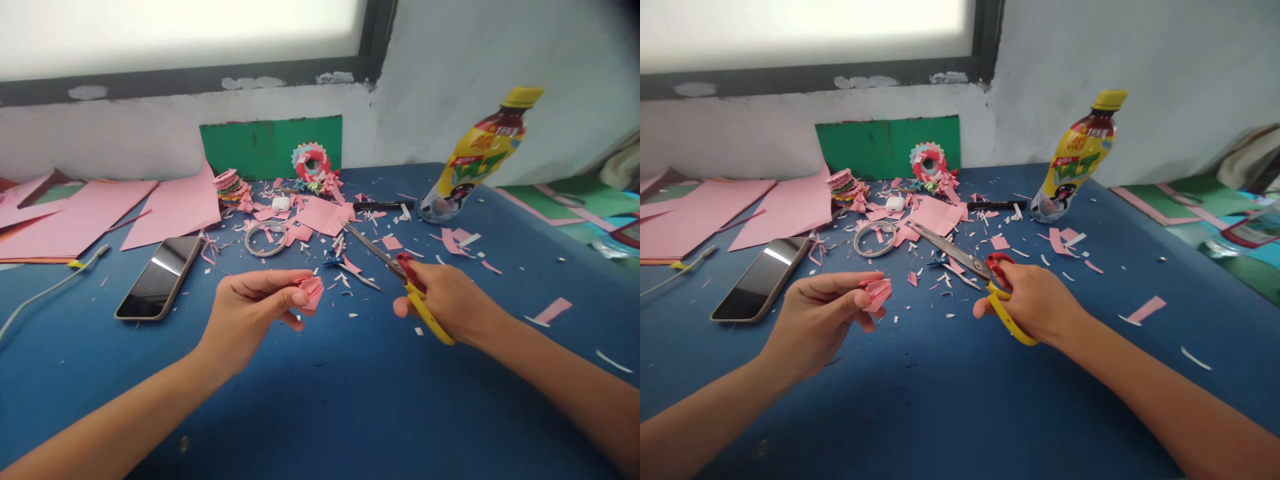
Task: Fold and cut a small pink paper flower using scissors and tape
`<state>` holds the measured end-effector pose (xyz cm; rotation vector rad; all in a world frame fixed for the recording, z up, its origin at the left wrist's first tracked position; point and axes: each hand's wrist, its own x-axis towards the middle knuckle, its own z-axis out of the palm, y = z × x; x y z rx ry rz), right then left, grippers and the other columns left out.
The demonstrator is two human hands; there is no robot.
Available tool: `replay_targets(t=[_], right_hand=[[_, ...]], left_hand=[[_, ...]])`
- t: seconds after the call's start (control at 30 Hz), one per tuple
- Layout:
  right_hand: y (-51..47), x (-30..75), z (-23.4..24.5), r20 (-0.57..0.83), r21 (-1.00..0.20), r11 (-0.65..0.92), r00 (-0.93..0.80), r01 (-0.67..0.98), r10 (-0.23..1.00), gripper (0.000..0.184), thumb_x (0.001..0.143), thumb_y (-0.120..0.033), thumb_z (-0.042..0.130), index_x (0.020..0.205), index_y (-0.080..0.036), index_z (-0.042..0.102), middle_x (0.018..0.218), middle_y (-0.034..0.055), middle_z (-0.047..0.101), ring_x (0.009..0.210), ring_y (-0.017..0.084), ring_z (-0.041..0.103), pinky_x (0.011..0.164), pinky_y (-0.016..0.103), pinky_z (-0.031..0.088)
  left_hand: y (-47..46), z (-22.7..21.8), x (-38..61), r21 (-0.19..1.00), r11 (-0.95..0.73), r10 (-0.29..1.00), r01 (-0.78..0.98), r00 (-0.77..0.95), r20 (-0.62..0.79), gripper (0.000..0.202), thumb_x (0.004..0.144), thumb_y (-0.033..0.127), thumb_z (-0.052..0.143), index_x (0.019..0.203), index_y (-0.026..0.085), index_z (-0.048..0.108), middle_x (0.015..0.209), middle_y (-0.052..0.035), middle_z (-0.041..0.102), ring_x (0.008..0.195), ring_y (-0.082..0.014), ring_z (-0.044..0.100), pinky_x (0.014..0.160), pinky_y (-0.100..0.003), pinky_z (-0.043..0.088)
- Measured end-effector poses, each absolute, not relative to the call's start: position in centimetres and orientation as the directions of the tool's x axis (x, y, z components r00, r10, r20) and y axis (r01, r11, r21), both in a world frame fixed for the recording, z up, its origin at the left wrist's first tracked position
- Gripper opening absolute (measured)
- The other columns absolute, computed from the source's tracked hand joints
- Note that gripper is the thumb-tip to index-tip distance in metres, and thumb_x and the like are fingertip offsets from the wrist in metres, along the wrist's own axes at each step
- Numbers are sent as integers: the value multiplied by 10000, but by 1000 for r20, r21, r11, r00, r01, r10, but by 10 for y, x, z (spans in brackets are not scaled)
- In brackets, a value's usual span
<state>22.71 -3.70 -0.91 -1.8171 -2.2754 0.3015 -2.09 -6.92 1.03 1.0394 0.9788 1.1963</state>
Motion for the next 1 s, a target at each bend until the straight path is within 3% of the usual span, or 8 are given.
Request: replay_targets(t=[0.07, 0.17, 0.27, 0.33, 0.4, 0.63, 0.8, 1.0], right_hand=[[-36, 229, -13, 114, -224, 252, -232, 942, 966, 515, 682, -715, 415, 527, -235, 309, 477, 23, 486, 436, 146, 422, 447, 275, 291], [-34, 232, -16, 367, -44, 334, -296, 942, 882, 571, 711, -763, 338, 506, -231, 305, 429, 10, 437, 398, 134, 421, 433, 266, 289], [-32, 238, -14, 594, 229, 420, -468, 878, 655, 596, 779, -729, 285, 507, -209, 391, 398, -10, 412, 367, 114, 435, 422, 244, 297], [-32, 242, -10, 651, 375, 440, -570, 816, 501, 591, 828, -670, 284, 535, -186, 453, 401, -19, 414, 363, 98, 430, 420, 229, 300], [-33, 245, -5, 675, 448, 427, -610, 786, 415, 588, 843, -642, 293, 572, -162, 500, 418, -19, 420, 368, 90, 411, 418, 228, 296], [-38, 246, 1, 668, 512, 368, -629, 776, 397, 585, 817, -656, 341, 602, -147, 531, 454, -11, 444, 411, 92, 414, 446, 227, 305], [-38, 243, 0, 649, 523, 401, -656, 752, 385, 569, 823, -633, 363, 563, -148, 509, 451, -10, 438, 402, 89, 427, 448, 219, 314], [-38, 245, -1, 655, 505, 434, -659, 746, 371, 571, 821, -629, 370, 656, -120, 569, 446, -17, 444, 395, 98, 421, 449, 227, 318]], left_hand=[[-70, 11, -21, 967, 72, 991, -243, 126, -42, 90, 637, 178, 762, 716, 221, 759, 577, 10, 716, 503, -100, 642, 424, -134, 528], [-71, 14, -20, 968, 83, 990, -235, 134, -52, 81, 627, 194, 766, 707, 212, 760, 548, -1, 702, 468, -105, 628, 409, -150, 524], [-72, 15, -20, 972, 91, 990, -216, 129, -64, 66, 625, 226, 767, 688, 209, 760, 550, -11, 699, 460, -115, 626, 395, -166, 519], [-72, 16, -20, 976, 95, 989, -198, 127, -71, 75, 618, 257, 770, 671, 206, 758, 565, -20, 703, 456, -124, 626, 387, -181, 518], [-72, 15, -21, 979, 99, 989, -181, 127, -76, 104, 616, 294, 769, 667, 204, 758, 585, -29, 710, 457, -134, 627, 383, -196, 519], [-73, 17, -21, 972, 105, 980, -211, 187, -65, 150, 610, 352, 775, 665, 213, 760, 631, -34, 728, 455, -127, 631, 392, -189, 521], [-74, 18, -21, 966, 121, 977, -226, 197, -77, 172, 573, 357, 796, 655, 210, 760, 546, -27, 702, 437, -132, 624, 392, -195, 528], [-74, 18, -22, 975, 92, 978, -204, 200, -51, 164, 580, 353, 792, 670, 219, 761, 548, -27, 705, 444, -144, 637, 399, -204, 540]])
